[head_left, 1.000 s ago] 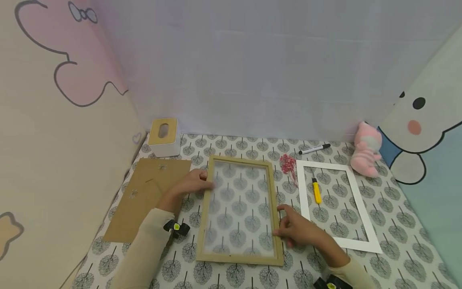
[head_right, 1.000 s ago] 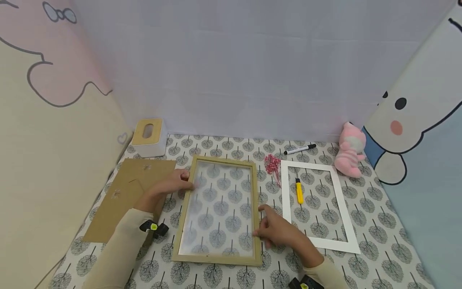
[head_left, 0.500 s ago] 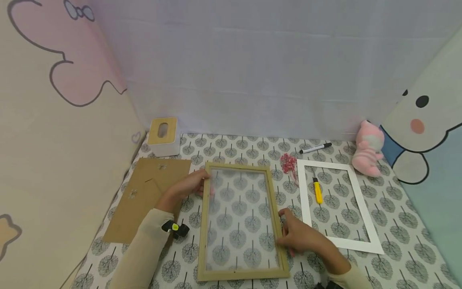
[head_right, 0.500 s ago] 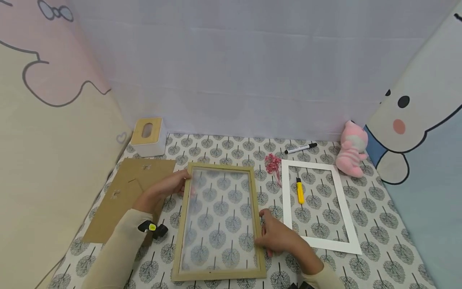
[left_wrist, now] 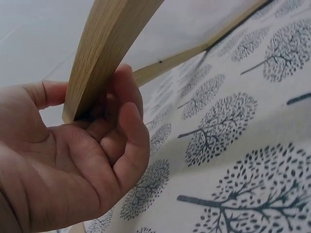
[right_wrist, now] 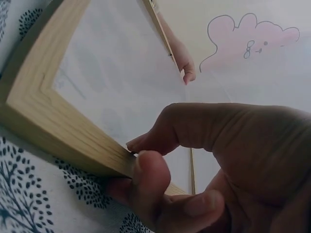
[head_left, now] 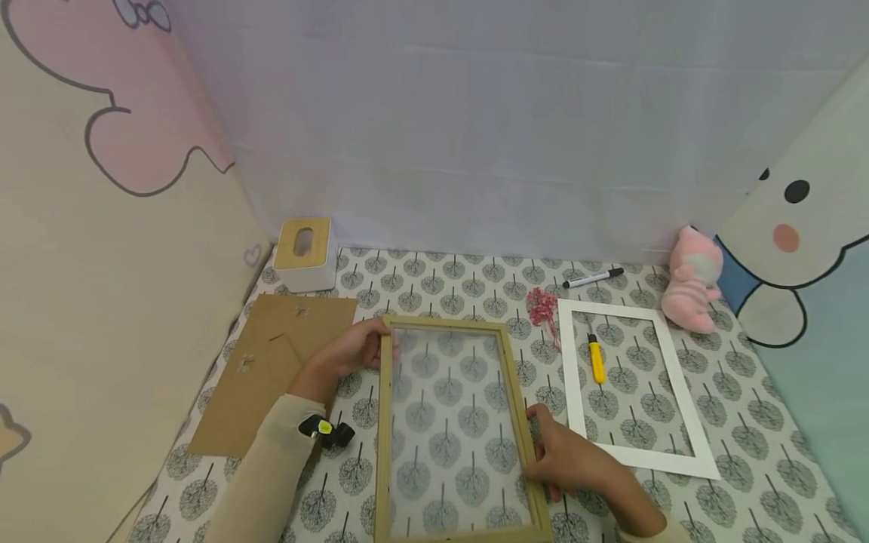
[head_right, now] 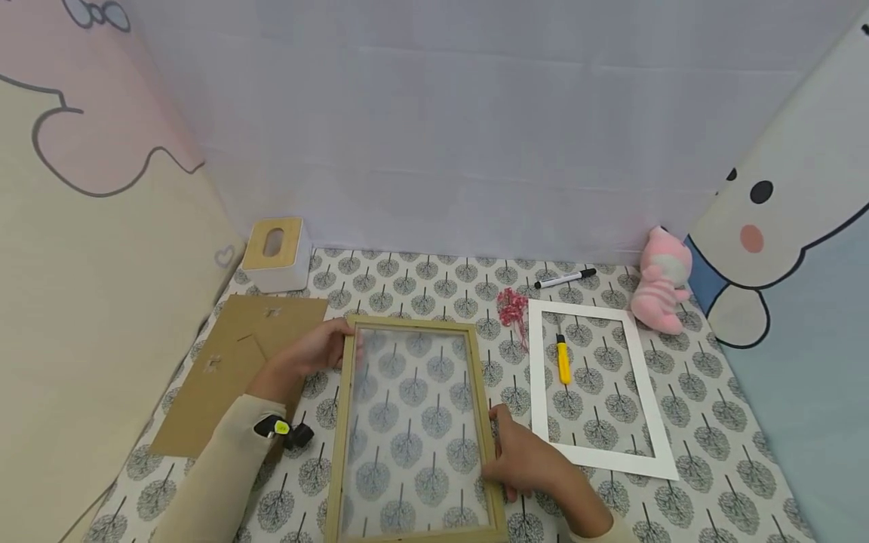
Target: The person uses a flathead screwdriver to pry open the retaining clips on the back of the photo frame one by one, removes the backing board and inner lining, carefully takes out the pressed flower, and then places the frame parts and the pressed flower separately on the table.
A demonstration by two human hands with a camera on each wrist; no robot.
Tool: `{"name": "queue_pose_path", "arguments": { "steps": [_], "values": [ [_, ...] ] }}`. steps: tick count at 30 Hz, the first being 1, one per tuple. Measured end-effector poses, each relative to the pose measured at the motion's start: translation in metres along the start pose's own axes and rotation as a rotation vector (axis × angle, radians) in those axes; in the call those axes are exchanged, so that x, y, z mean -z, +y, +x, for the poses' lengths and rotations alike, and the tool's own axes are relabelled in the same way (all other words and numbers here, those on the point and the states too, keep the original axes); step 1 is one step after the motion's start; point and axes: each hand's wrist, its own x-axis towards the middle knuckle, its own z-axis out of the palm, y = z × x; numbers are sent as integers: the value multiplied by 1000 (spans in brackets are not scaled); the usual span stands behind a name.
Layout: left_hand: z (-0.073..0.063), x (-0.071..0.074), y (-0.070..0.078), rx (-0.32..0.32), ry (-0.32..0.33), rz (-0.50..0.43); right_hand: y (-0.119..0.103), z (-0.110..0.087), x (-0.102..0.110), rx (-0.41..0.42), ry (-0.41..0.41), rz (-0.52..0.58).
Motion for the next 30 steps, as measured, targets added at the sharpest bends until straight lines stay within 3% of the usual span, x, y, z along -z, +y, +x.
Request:
{"name": "queue_pose_path", "arguments": {
  "steps": [5, 10, 14, 16, 21, 23, 30],
  "values": [
    [0, -1, 2, 10, 5, -20, -3, -1, 0, -3, -2, 0],
    [-2, -2, 1, 44, 25, 47, -6, -2, -1, -16, 0, -2],
    [-2, -1, -2, 55, 32, 152, -5, -5, -2, -21, -4, 2],
    [-3, -2, -3, 57, 58, 209, -5, -6, -2, -22, -3, 3],
    [-5, -5, -4, 86, 222, 261, -3, -8, -2, -30, 16, 7],
    [-6, -7, -4, 85, 259, 286, -2, -8, -2, -34, 24, 11],
    [-9, -12, -2, -5, 185, 443, -2, -11, -3, -29, 26, 44]
  ]
}}
